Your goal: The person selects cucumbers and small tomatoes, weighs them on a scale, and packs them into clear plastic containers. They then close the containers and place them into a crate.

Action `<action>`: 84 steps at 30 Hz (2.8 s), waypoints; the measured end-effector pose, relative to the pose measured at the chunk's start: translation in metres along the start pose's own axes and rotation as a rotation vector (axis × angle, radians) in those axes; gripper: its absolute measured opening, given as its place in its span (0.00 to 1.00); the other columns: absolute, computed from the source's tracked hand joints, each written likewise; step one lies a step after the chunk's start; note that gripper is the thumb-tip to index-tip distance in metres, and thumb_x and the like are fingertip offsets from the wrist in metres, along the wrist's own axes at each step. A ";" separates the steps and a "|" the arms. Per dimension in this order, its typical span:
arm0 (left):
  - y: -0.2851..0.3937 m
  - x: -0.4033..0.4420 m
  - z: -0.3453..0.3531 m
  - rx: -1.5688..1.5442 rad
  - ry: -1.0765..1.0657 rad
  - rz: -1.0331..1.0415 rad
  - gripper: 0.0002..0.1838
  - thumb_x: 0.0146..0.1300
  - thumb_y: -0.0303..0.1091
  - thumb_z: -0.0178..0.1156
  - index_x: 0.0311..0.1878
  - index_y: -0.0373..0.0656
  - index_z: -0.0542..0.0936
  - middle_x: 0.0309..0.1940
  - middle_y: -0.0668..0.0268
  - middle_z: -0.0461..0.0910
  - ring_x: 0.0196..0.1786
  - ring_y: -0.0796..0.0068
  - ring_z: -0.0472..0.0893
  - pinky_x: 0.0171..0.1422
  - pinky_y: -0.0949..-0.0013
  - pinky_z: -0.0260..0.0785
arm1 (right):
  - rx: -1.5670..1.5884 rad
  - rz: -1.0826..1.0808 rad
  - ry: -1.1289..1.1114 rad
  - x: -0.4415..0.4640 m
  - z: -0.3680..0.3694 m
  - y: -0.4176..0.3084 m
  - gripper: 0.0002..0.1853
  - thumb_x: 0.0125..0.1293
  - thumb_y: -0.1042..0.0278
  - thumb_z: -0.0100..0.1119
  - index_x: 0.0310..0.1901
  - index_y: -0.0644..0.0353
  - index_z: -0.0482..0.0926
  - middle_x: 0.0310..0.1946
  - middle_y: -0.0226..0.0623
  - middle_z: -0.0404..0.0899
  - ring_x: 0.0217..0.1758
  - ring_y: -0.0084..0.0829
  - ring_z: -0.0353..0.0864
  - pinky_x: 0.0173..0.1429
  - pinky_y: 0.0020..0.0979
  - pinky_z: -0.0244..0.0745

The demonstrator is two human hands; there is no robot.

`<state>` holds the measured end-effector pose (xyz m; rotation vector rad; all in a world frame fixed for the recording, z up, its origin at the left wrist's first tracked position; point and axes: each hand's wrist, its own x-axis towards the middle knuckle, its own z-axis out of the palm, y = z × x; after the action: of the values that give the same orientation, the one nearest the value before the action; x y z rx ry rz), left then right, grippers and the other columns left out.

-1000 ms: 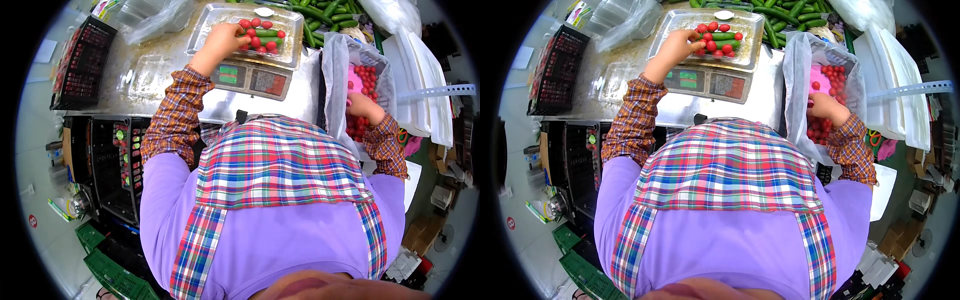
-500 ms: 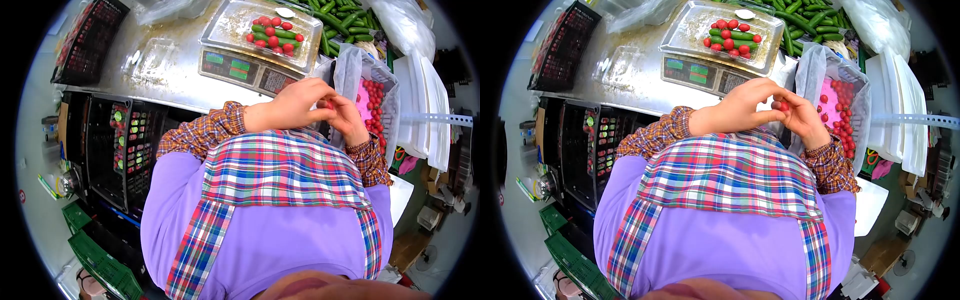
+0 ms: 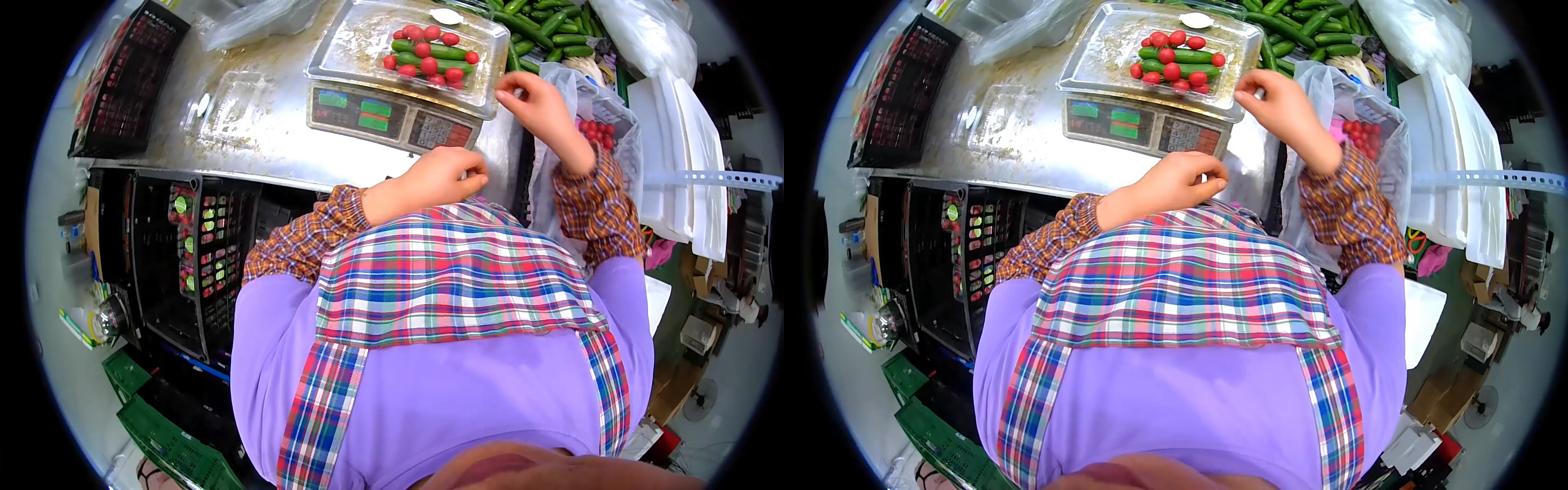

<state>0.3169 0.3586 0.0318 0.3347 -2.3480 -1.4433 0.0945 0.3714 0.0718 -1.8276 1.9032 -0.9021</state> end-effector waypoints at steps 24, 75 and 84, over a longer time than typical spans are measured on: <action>-0.056 0.071 -0.114 0.591 0.467 -0.409 0.16 0.50 0.46 0.62 0.36 0.44 0.82 0.28 0.59 0.82 0.33 0.61 0.82 0.39 0.63 0.73 | -0.171 -0.137 0.047 0.026 0.020 0.009 0.08 0.57 0.64 0.61 0.36 0.57 0.79 0.34 0.38 0.76 0.33 0.37 0.77 0.38 0.34 0.73; -0.098 0.105 -0.200 -0.201 0.305 -0.349 0.26 0.73 0.52 0.37 0.58 0.42 0.71 0.55 0.64 0.76 0.62 0.70 0.68 0.65 0.60 0.59 | 0.432 0.433 0.066 -0.008 -0.038 0.024 0.21 0.66 0.61 0.56 0.57 0.60 0.69 0.34 0.29 0.78 0.20 0.14 0.66 0.23 0.17 0.60; -0.089 0.041 -0.179 0.020 0.203 -0.380 0.19 0.66 0.32 0.55 0.58 0.37 0.71 0.42 0.64 0.78 0.33 0.79 0.77 0.37 0.74 0.71 | 0.544 0.586 -0.251 0.015 0.031 0.018 0.35 0.61 0.65 0.59 0.66 0.65 0.55 0.33 0.36 0.81 0.20 0.18 0.69 0.17 0.19 0.58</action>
<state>0.3568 0.1587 0.0331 0.9290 -2.2155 -1.4634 0.0996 0.3495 0.0401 -0.9431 1.6707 -0.8204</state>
